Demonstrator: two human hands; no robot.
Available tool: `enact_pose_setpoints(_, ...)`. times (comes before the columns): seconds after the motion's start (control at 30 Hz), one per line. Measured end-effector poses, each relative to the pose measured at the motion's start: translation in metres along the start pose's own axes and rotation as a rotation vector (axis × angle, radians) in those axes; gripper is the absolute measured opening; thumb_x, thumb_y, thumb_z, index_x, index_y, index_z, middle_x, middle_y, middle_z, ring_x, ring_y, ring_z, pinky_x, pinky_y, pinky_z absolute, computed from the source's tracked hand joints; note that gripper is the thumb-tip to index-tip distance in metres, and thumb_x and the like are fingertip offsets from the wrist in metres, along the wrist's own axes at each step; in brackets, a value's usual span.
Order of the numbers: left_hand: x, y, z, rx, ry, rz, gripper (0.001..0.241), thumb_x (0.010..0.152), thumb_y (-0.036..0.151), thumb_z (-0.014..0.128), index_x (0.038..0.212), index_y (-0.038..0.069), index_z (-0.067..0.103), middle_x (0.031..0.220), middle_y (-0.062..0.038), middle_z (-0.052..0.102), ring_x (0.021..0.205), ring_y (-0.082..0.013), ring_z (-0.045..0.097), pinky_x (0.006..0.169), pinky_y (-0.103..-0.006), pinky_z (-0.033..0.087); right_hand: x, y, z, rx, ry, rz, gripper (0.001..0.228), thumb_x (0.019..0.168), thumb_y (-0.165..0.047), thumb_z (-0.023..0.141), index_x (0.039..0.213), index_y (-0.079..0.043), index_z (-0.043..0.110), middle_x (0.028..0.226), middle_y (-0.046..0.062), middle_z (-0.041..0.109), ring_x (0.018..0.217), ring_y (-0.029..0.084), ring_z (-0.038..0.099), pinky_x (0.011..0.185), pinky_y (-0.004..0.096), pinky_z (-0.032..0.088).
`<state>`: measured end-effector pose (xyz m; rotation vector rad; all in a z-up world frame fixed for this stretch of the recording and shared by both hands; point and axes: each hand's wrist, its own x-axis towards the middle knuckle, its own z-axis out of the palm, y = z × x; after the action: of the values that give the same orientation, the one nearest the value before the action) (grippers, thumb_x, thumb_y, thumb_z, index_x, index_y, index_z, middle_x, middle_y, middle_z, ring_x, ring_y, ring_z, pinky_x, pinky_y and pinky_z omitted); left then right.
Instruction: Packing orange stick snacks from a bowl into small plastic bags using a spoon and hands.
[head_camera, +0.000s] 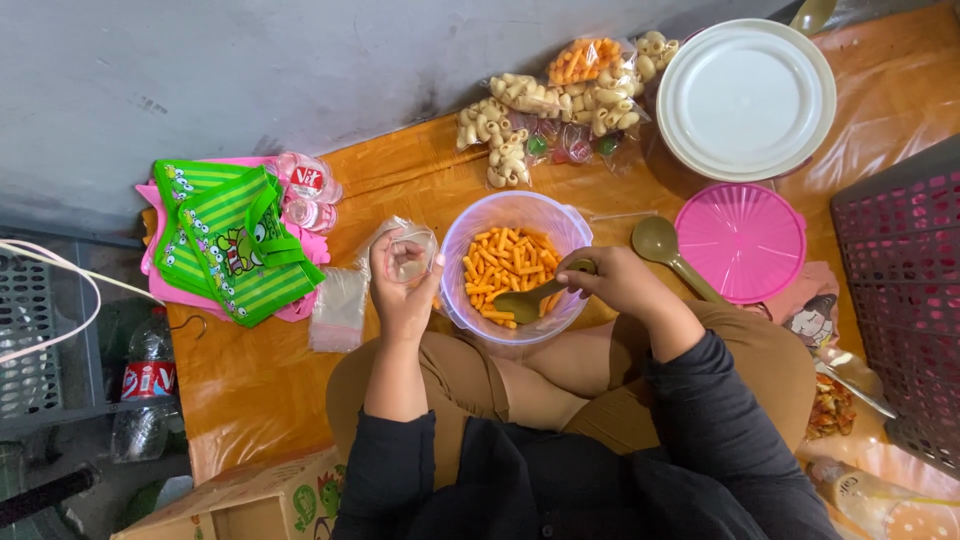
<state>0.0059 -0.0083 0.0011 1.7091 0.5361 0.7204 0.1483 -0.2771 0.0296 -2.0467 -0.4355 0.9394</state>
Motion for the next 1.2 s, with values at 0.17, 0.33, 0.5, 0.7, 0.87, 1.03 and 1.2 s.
enact_pose_setpoints(0.17,0.003,-0.004,-0.007,0.035,0.014,0.040,0.073,0.074,0.010,0.092,0.134,0.010,0.051,0.096,-0.008,0.065,0.089,-0.0164,0.061,0.091,-0.0353,0.051,0.013,0.015,0.001,0.251,0.034,-0.014,0.015,0.091,-0.012,0.074,0.105,-0.006,0.076,0.080,0.019,0.078,0.069,0.021,0.075,0.068,0.031,0.061)
enact_pose_setpoints(0.33,0.003,-0.007,-0.003,0.076,0.013,0.074,0.075,0.072,0.010,0.093,0.134,0.010,0.050,0.095,-0.007,0.065,0.088,-0.0162,0.062,0.090,-0.0328,0.051,0.024,0.027,0.029,0.461,0.054,-0.023,0.021,0.094,-0.007,0.071,0.111,0.004,0.073,0.090,0.027,0.076,0.079,0.025,0.075,0.072,0.032,0.063)
enact_pose_setpoints(0.5,0.000,-0.002,-0.003,0.060,0.022,0.067,0.072,0.072,0.009,0.091,0.132,0.010,0.052,0.094,-0.006,0.065,0.086,-0.0150,0.061,0.087,-0.0323,0.052,0.029,0.029,0.046,0.538,0.135,-0.023,0.026,0.095,-0.013,0.071,0.112,0.007,0.070,0.091,0.030,0.073,0.076,0.027,0.076,0.070,0.032,0.065)
enact_pose_setpoints(0.7,0.004,-0.012,-0.001,0.102,0.035,0.118,0.080,0.067,0.009,0.094,0.134,0.010,0.051,0.095,-0.007,0.065,0.085,-0.0159,0.061,0.086,-0.0334,0.052,0.038,0.042,0.038,0.740,0.290,-0.007,0.029,0.098,-0.017,0.069,0.110,0.009,0.066,0.086,0.028,0.070,0.063,0.026,0.074,0.055,0.028,0.065)
enact_pose_setpoints(0.87,0.001,0.004,-0.002,0.228,0.028,0.162,0.083,0.063,0.010,0.094,0.134,0.009,0.050,0.095,-0.011,0.067,0.084,-0.0237,0.063,0.083,-0.0402,0.053,0.028,0.040,0.025,0.833,0.445,-0.081,0.025,0.100,-0.017,0.069,0.100,0.008,0.066,0.081,0.024,0.069,0.054,0.024,0.071,0.043,0.023,0.061)
enact_pose_setpoints(1.03,0.000,-0.002,-0.003,0.369,-0.030,0.238,0.080,0.055,0.008,0.090,0.127,0.008,0.056,0.094,-0.012,0.069,0.082,-0.0338,0.066,0.080,-0.0475,0.054,-0.010,0.003,0.007,0.785,0.649,-0.304,0.025,0.106,-0.015,0.063,0.093,0.006,0.067,0.076,0.024,0.067,0.053,0.025,0.069,0.043,0.027,0.060)
enact_pose_setpoints(1.2,-0.005,0.001,0.005,0.492,-0.063,0.295,0.080,0.055,0.016,0.089,0.128,0.011,0.055,0.099,-0.009,0.067,0.089,-0.0361,0.064,0.087,-0.0509,0.049,-0.055,-0.041,0.013,0.565,0.762,-0.678,0.018,0.099,-0.005,0.067,0.084,0.005,0.069,0.061,0.021,0.065,0.046,0.028,0.066,0.042,0.036,0.058)
